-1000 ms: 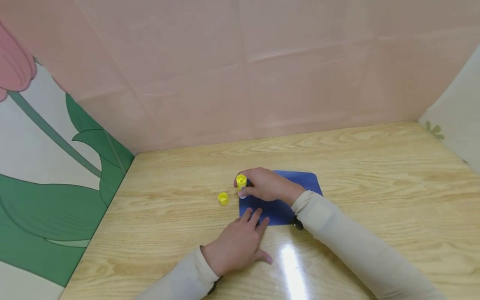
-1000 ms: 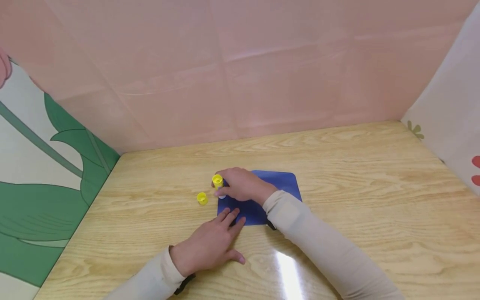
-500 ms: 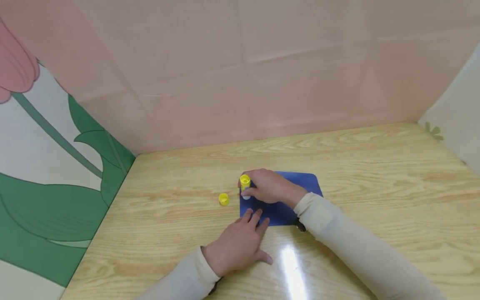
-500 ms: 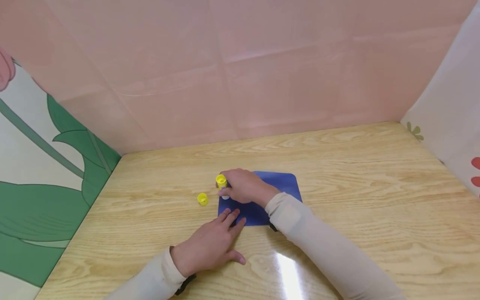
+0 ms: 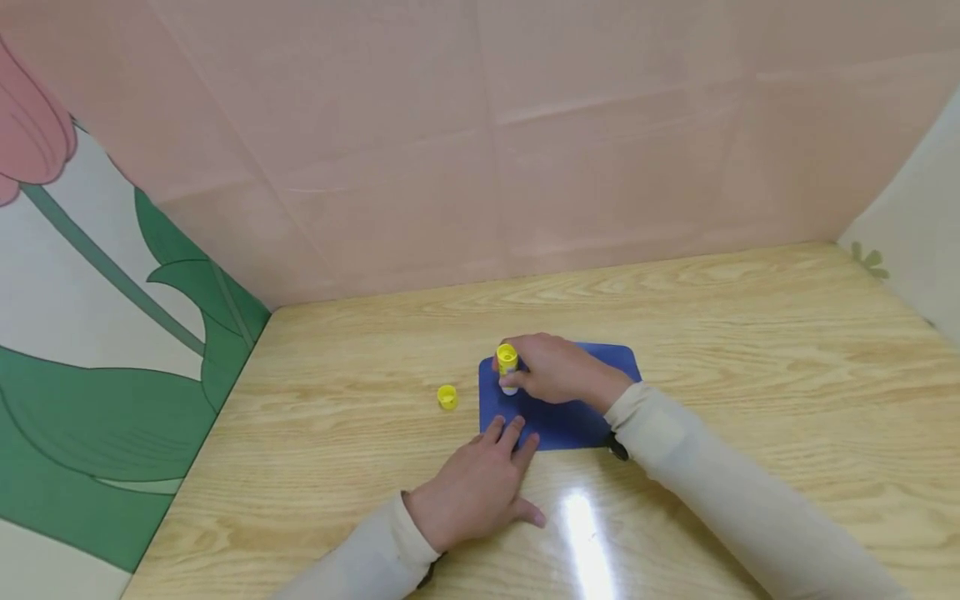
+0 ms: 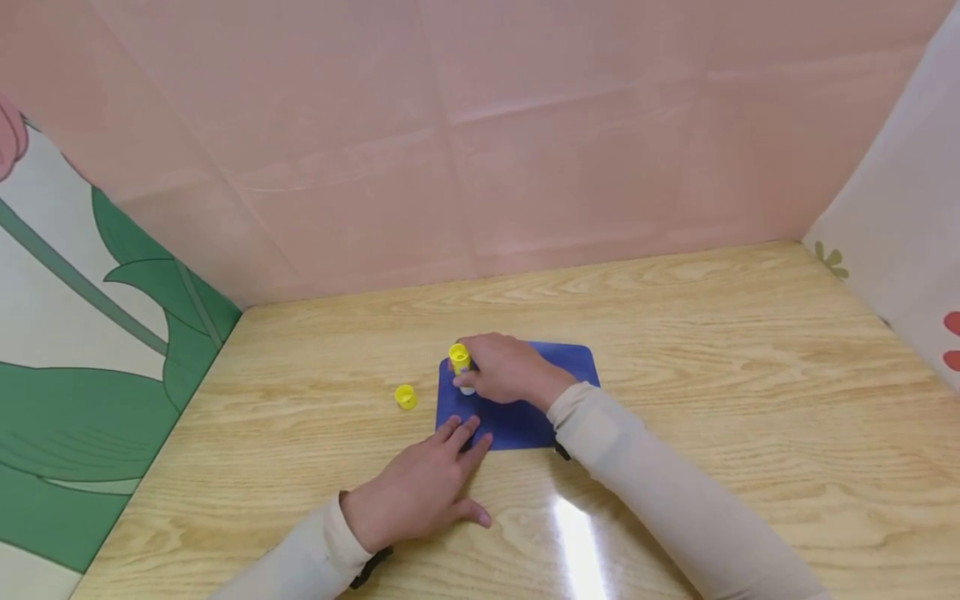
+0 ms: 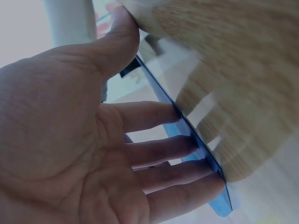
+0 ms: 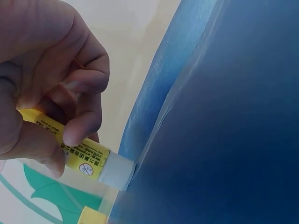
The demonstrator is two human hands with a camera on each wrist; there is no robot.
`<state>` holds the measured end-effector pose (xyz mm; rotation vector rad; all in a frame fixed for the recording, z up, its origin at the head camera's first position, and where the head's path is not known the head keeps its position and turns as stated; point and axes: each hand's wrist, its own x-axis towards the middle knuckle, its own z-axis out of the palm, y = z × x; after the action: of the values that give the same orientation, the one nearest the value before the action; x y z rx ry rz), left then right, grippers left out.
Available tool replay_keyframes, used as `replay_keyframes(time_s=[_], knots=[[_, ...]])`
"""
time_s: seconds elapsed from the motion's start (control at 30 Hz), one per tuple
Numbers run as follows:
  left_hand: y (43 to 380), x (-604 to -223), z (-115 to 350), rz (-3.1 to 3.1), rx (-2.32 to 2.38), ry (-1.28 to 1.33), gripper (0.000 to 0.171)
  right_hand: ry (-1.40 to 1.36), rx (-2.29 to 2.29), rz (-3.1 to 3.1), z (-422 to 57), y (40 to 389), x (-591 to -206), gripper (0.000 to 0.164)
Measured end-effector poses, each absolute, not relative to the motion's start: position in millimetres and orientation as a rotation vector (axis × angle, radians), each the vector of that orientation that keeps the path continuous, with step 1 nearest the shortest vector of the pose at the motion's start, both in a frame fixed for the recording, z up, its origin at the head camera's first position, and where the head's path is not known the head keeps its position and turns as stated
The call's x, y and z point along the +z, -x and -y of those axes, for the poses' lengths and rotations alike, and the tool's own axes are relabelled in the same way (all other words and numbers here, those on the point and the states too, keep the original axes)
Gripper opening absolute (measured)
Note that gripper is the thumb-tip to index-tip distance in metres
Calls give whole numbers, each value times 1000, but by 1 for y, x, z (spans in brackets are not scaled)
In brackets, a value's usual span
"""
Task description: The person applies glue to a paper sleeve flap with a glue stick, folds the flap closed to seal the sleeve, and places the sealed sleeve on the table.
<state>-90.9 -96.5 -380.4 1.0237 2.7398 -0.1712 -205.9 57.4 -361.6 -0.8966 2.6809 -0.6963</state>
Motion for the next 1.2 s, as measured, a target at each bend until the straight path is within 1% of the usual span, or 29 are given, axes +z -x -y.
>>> replay_keyframes(time_s=[0.2,0.5,0.6,0.93,1.2], knots=[[90,-381,97,-2744,-169,-1015,84,891,-703,-2695,-67,205,-363,7],[90,-381,96,-2735,-179,-1009,84,871,-707,-2705,-82,202,-365,11],[90,-381,96,-2740,-185,-1016,84,868,-703,-2719,-86,201,-364,10],[90,-379,95,-2735,-182,-1016,83,870,-683,-2756,-104,198,-364,15],[89,-380,95,-2752,-199,-1029,84,866,-677,-2758,-121,200,-367,15]])
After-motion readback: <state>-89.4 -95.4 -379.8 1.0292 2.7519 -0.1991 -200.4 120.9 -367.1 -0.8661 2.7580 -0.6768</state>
